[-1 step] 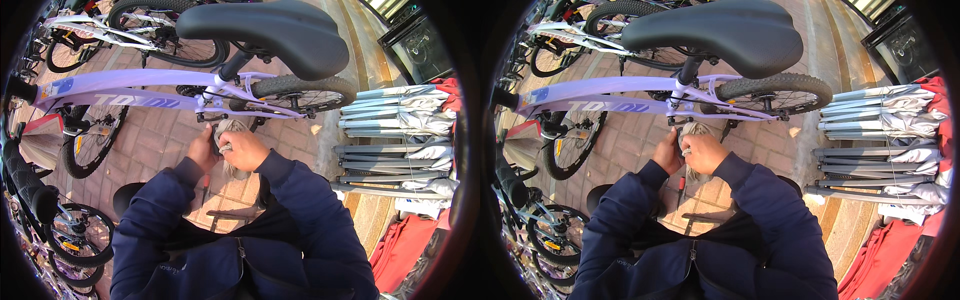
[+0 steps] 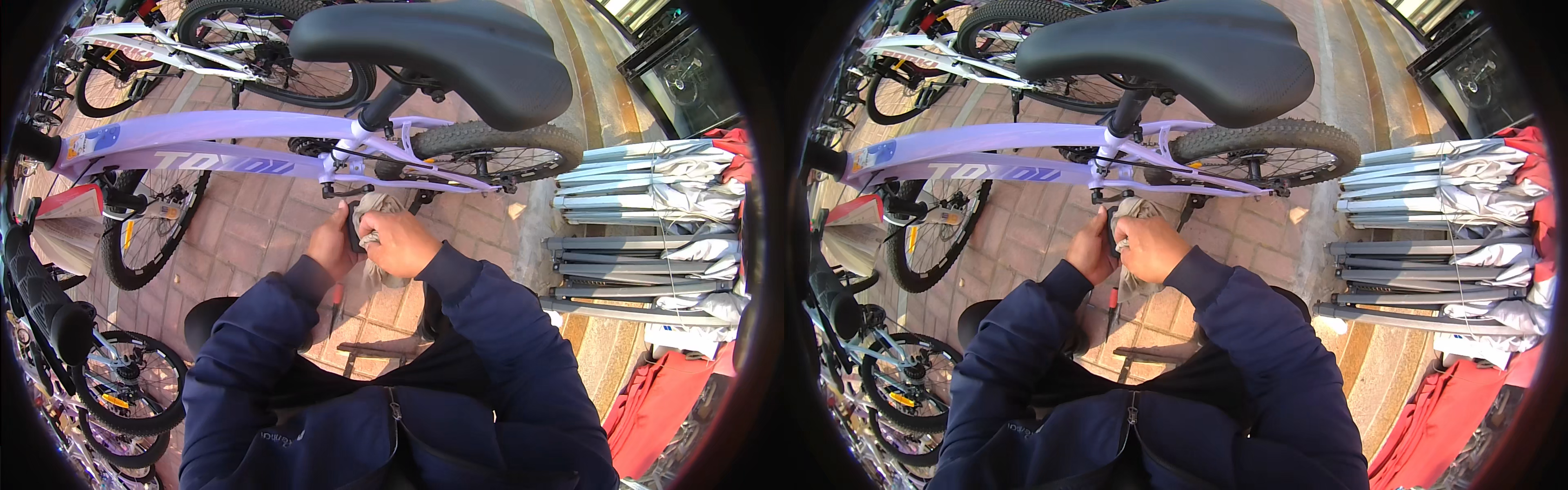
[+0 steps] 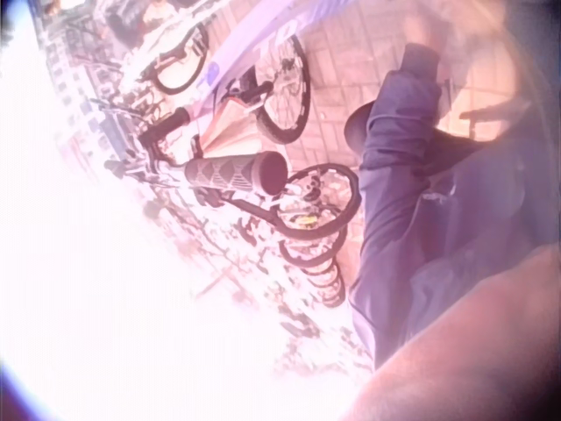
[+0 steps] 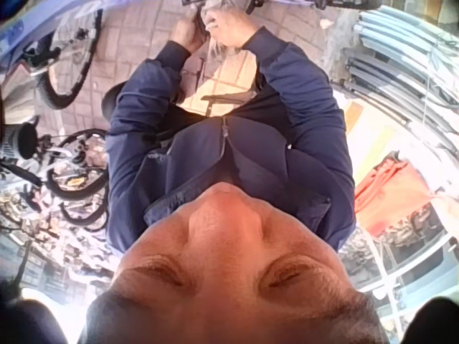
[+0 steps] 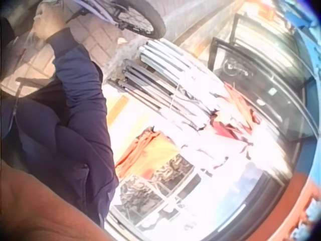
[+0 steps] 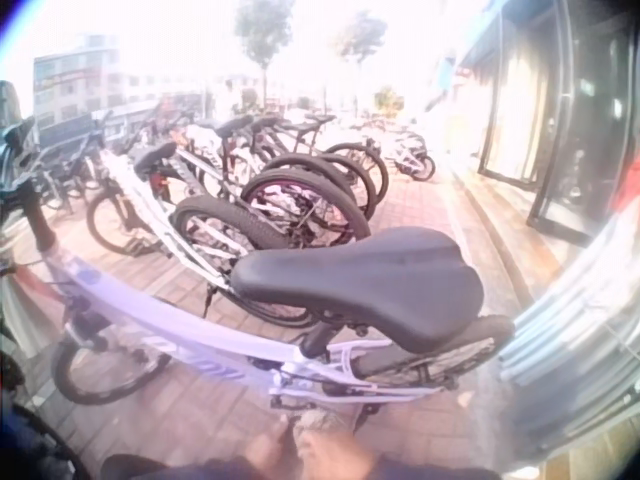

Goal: The person wipes a light purple bicycle with a cloth, cleaning the frame, seat, handlebars, and rear wheel area. They then use a small yellow tool to adjust or clean the rear derailleur and chain area while holding the bike steady.

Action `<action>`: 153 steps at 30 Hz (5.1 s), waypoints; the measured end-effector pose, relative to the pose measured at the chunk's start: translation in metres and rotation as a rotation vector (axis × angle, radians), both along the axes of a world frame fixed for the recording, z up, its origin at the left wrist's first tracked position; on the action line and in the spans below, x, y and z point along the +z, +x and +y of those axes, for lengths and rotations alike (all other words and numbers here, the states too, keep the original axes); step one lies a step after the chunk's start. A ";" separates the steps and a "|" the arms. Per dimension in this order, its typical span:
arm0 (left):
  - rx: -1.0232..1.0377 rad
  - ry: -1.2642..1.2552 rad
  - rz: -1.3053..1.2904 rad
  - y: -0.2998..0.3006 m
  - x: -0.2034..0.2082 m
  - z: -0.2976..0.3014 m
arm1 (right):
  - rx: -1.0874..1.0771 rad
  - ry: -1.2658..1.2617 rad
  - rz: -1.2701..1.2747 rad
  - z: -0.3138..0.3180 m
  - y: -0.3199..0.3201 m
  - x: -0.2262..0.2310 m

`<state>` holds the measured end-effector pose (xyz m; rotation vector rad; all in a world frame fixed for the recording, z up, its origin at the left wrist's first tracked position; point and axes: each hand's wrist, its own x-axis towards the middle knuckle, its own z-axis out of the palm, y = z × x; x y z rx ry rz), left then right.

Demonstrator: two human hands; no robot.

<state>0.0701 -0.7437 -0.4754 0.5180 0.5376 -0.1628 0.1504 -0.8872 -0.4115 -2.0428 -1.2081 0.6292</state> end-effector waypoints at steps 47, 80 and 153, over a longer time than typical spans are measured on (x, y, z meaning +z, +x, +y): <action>-0.062 0.035 -0.026 0.011 -0.020 -0.020 | -0.229 -0.072 -0.014 -0.009 -0.002 -0.014; -0.198 0.473 0.125 0.004 -0.019 -0.019 | -0.158 -0.142 -0.312 -0.035 0.054 0.022; -0.835 2.722 0.255 0.083 0.189 0.096 | -1.465 -0.087 0.067 -0.201 0.233 -0.162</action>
